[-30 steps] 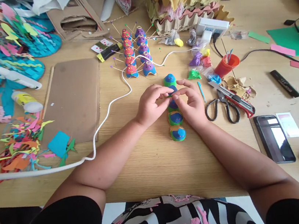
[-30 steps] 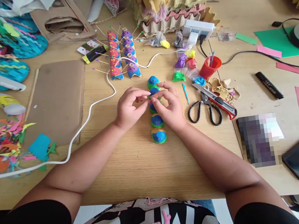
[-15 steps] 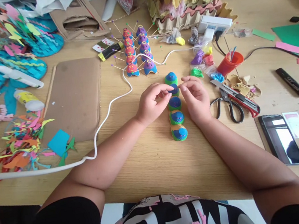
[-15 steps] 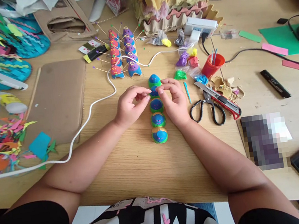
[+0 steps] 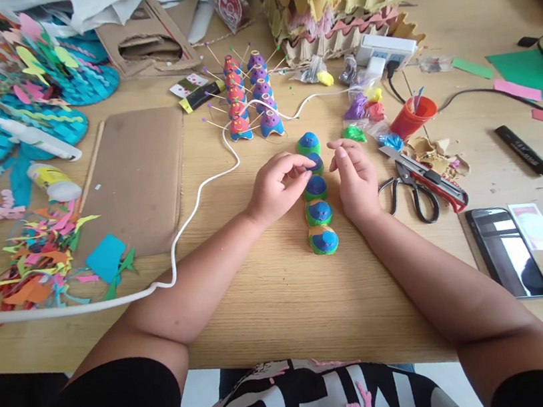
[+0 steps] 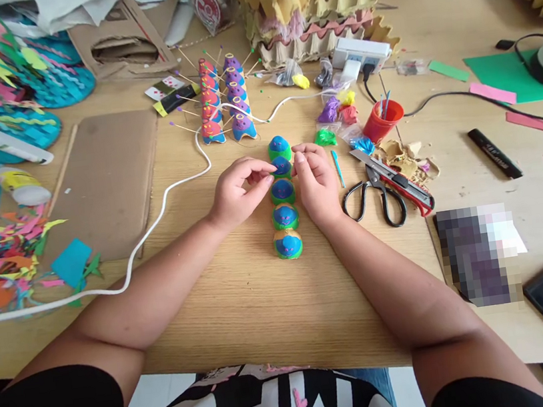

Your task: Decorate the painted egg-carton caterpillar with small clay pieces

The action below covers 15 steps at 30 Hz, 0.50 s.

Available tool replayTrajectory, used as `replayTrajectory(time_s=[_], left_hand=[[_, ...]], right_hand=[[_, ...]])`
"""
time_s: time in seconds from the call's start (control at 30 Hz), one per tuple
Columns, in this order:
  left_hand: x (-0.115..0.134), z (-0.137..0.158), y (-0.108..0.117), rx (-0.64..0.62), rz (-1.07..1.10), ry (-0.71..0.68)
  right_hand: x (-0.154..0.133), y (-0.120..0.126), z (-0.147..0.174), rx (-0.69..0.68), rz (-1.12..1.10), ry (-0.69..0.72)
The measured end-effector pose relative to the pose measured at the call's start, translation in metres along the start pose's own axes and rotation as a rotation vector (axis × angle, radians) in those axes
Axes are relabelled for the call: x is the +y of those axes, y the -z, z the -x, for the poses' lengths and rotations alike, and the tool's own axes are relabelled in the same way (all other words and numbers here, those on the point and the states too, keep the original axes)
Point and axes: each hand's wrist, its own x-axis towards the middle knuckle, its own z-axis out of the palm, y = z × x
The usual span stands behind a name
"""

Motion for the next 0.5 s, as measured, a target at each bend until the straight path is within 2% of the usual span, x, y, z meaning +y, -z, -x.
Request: replayTrajectory(time_s=[0.2, 0.5], left_hand=[[-0.001, 0.001, 0.001, -0.02, -0.01, 0.039], [-0.002, 0.001, 0.0, -0.032, -0.023, 0.048]], right_hand=[[0.011, -0.001, 0.0, -0.022, 0.028, 0.004], [-0.003, 0.002, 0.002, -0.092, 0.108, 0.049]])
